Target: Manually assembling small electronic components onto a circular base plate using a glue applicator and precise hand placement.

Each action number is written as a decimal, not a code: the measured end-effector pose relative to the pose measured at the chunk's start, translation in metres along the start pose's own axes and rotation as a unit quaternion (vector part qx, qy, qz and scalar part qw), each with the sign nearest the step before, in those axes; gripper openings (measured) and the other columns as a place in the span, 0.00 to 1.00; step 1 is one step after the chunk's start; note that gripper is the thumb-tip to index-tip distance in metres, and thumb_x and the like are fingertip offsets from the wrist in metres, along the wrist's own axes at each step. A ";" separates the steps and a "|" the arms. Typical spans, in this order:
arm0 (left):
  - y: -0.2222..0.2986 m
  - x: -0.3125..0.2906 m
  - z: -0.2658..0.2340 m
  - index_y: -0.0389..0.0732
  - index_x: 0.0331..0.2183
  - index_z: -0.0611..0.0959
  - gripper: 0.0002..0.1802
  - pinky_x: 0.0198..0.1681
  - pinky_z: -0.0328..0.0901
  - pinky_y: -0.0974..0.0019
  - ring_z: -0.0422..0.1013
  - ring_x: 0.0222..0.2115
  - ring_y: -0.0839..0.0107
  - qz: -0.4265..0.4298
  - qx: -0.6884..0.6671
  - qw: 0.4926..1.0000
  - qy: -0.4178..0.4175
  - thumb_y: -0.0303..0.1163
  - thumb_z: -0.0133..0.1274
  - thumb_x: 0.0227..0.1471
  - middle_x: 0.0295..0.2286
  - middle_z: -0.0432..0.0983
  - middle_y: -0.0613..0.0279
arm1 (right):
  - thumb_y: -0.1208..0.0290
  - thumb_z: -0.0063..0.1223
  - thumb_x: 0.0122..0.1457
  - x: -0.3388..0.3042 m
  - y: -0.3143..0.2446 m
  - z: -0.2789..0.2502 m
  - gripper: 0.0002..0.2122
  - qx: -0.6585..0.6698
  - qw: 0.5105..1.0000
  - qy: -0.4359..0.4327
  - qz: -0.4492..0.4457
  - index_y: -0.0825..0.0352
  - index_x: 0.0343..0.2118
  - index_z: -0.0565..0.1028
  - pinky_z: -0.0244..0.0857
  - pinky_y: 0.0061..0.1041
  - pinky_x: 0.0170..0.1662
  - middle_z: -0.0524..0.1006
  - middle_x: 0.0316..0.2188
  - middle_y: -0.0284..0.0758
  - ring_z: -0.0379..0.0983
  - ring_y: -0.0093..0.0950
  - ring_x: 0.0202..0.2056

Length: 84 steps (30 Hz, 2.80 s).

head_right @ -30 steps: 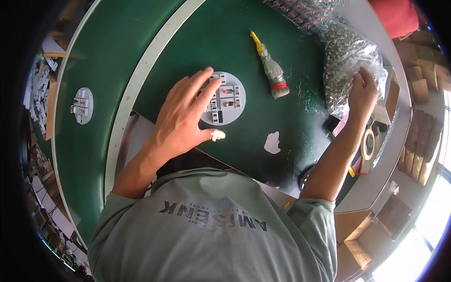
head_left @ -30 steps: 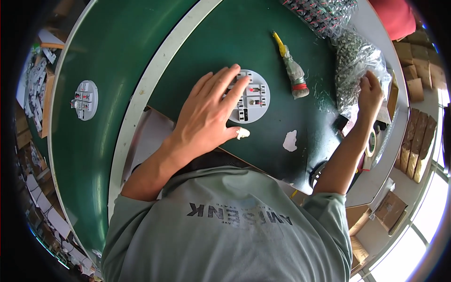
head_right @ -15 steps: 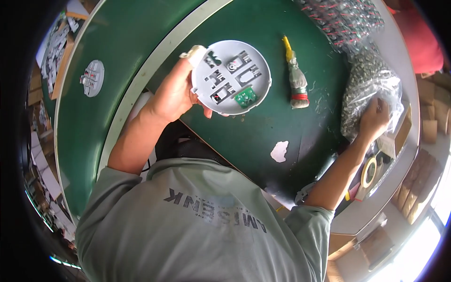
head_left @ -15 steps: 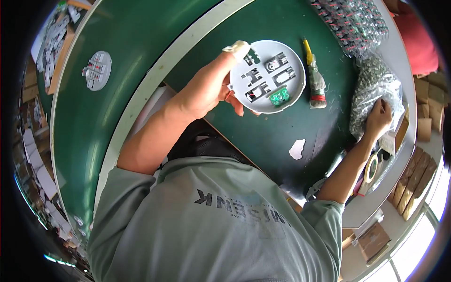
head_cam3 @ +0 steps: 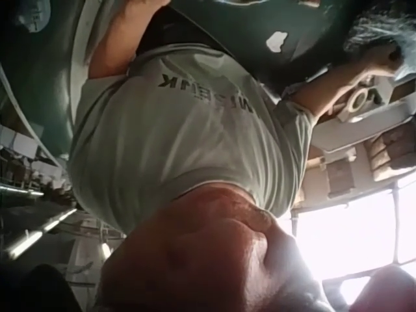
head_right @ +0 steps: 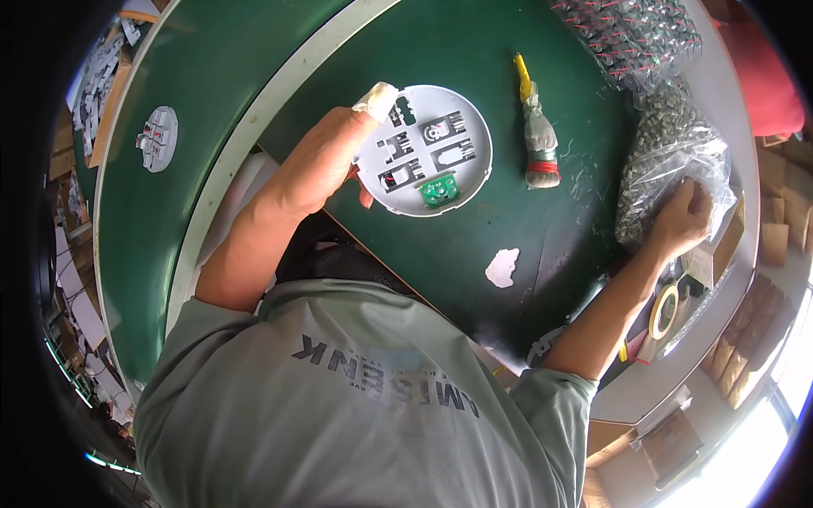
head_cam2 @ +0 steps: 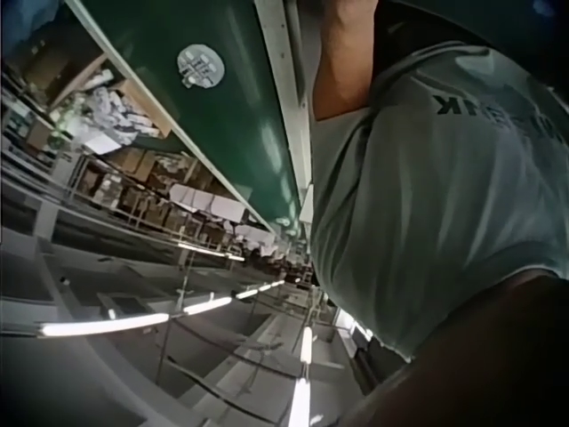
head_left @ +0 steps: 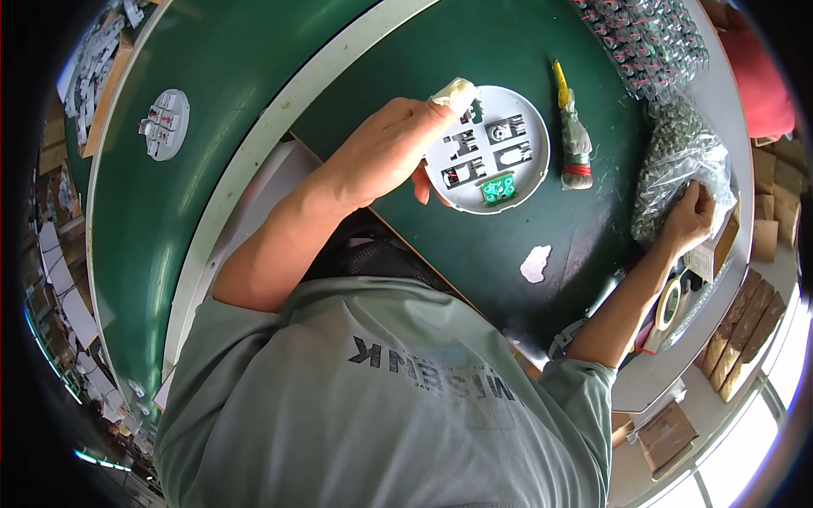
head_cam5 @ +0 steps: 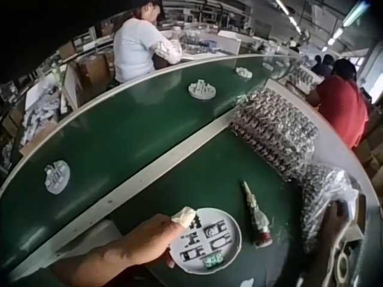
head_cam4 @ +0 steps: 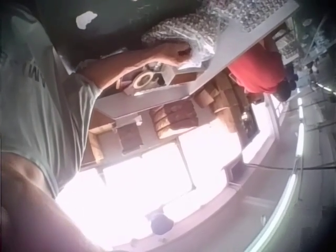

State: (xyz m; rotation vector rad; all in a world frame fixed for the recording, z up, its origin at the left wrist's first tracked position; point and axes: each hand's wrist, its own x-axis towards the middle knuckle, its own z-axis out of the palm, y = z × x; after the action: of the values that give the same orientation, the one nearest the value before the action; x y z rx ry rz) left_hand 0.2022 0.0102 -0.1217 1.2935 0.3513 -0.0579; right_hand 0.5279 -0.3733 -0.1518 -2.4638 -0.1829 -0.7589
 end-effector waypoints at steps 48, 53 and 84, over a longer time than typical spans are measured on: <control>-0.010 0.029 -0.006 0.36 0.33 0.85 0.36 0.23 0.70 0.71 0.77 0.20 0.76 -0.006 -0.053 0.996 -0.074 0.60 0.43 0.74 0.24 0.83 0.61 | 0.69 0.63 0.69 -0.007 0.011 0.002 0.11 0.104 0.989 -0.019 0.100 0.72 0.45 0.86 0.75 0.23 0.46 0.87 0.37 0.35 0.82 0.23 0.38; -0.005 0.027 -0.010 0.34 0.36 0.86 0.32 0.24 0.71 0.70 0.77 0.22 0.76 -0.051 -0.066 0.994 -0.072 0.54 0.45 0.74 0.26 0.84 0.61 | 0.60 0.63 0.68 -0.003 0.008 0.010 0.16 0.007 0.998 -0.037 0.055 0.69 0.47 0.87 0.76 0.32 0.49 0.89 0.39 0.38 0.83 0.30 0.39; -0.019 0.090 -0.038 0.34 0.52 0.80 0.30 0.64 0.64 0.44 0.69 0.60 0.44 0.289 0.529 0.758 0.249 0.40 0.71 0.52 0.58 0.71 0.41 | 0.65 0.59 0.68 0.002 0.048 0.053 0.14 0.037 0.998 -0.010 0.044 0.72 0.46 0.84 0.74 0.37 0.49 0.87 0.38 0.44 0.81 0.36 0.38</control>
State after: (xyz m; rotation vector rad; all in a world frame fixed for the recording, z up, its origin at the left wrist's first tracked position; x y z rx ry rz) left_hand 0.2745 0.0551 -0.1736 2.5187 0.3578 0.7344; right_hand 0.5688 -0.3853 -0.2095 -2.3939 -0.1069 -0.6779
